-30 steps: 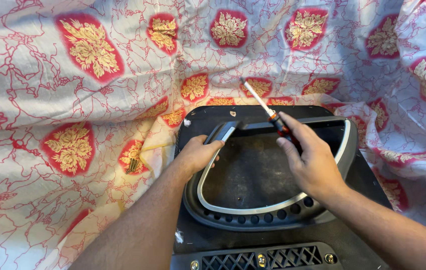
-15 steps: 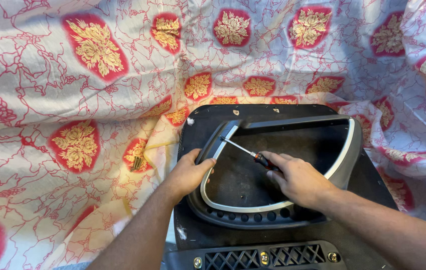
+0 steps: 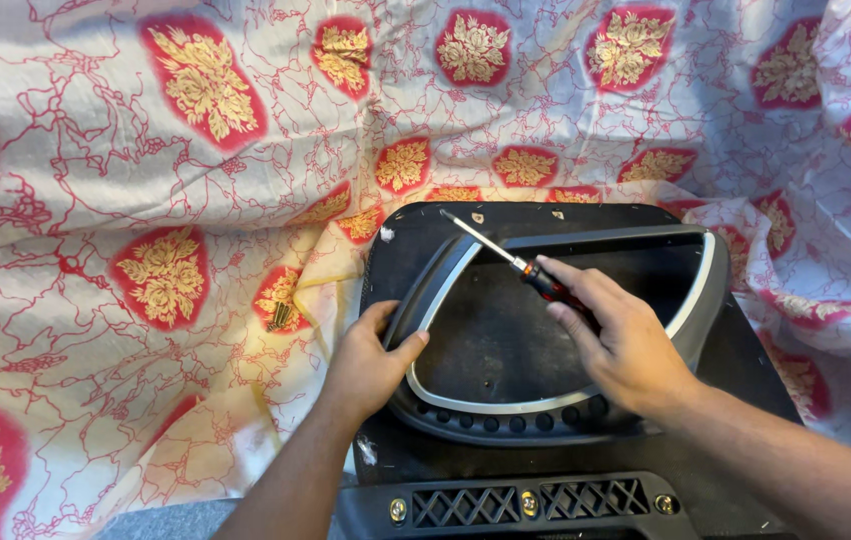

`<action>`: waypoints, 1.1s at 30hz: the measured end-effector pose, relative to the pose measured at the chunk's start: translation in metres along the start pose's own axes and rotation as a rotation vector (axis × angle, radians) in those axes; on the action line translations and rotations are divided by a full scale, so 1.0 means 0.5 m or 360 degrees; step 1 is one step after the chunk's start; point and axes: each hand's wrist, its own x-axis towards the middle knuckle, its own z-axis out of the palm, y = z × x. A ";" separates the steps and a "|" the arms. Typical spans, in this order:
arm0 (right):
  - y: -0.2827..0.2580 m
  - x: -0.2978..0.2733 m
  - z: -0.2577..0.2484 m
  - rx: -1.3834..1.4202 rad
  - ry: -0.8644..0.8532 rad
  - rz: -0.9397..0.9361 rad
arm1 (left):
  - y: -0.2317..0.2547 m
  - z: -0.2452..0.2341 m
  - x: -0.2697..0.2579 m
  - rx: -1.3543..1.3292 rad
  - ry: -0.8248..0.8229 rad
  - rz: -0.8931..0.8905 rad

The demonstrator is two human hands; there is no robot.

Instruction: The person uses a screwdriver to attach a black plastic frame to the underside of an office chair seat, inserting and tightening several screws to secure the part.

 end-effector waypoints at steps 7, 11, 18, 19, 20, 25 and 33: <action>-0.036 -0.012 0.017 -0.0274 -0.0472 0.0149 | 0.023 -0.041 -0.095 0.0285 0.0053 -0.0224; -0.044 -0.012 0.010 0.0780 -0.0024 0.0270 | 0.024 -0.033 -0.101 0.0375 0.0103 -0.0314; -0.117 0.019 0.035 0.1683 0.0149 -0.0018 | -0.010 -0.031 -0.084 0.0036 -0.0038 -0.0322; -0.128 0.025 0.046 0.1594 0.0130 -0.0077 | -0.014 -0.034 -0.082 -0.0025 -0.0074 -0.0360; -0.138 0.030 0.060 0.1507 0.0110 -0.0137 | -0.016 -0.035 -0.080 0.0011 -0.0067 -0.0313; -0.166 0.054 0.144 0.1023 -0.0201 -0.0095 | -0.016 -0.035 -0.090 0.0020 -0.0018 -0.0230; -0.185 0.078 0.124 0.1106 -0.0183 -0.0092 | -0.012 -0.037 -0.097 -0.0026 0.0041 -0.0177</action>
